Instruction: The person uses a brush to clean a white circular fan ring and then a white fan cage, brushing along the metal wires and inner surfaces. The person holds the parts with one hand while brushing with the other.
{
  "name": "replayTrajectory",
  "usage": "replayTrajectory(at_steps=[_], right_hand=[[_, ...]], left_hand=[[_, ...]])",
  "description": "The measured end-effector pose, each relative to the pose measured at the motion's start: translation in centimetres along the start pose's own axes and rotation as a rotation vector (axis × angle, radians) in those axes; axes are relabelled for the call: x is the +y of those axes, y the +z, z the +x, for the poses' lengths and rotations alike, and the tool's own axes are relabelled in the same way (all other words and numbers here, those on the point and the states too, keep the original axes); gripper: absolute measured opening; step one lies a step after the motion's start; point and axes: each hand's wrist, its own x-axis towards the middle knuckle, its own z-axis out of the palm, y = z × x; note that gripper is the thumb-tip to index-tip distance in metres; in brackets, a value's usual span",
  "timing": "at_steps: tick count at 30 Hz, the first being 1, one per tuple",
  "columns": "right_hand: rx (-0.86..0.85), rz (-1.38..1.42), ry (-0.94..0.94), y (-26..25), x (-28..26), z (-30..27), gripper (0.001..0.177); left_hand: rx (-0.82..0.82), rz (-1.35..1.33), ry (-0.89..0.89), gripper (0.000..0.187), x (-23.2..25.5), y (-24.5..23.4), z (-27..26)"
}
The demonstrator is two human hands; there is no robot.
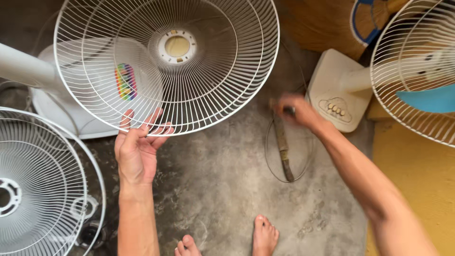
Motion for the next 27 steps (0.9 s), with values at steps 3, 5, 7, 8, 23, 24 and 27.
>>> replayTrajectory(at_steps=[3, 5, 7, 8, 23, 24, 27], right_hand=[[0.228, -0.030, 0.018, -0.1, 0.8, 0.8, 0.017], [0.097, 0.123, -0.070, 2.4, -2.4, -0.4, 0.012], [-0.176, 0.336, -0.192, 5.3, -6.4, -1.1, 0.013], [-0.294, 0.443, -0.223, 5.9, -7.4, -0.5, 0.015], [-0.089, 0.399, -0.210, 13.7, -11.3, 11.6, 0.012], [-0.049, 0.362, -0.166, 14.2, -9.2, 12.6, 0.010], [0.151, 0.073, 0.258, 13.9, -0.6, 15.2, 0.034]], left_hand=[[0.006, -0.002, -0.063, 0.073, 0.0, -0.2, -0.2], [-0.006, -0.030, -0.071, 0.071, -0.1, -0.3, -0.2], [-0.015, -0.056, -0.062, 0.070, 0.3, -0.4, -0.1], [-0.029, -0.067, -0.057, 0.069, 0.5, -0.2, 0.2], [-0.094, -0.213, -0.037, 0.060, 3.1, -0.9, -0.2], [-0.106, -0.218, -0.038, 0.060, 3.1, -1.1, -0.1], [-0.081, -0.210, -0.046, 0.060, 3.3, -1.8, 0.1]])
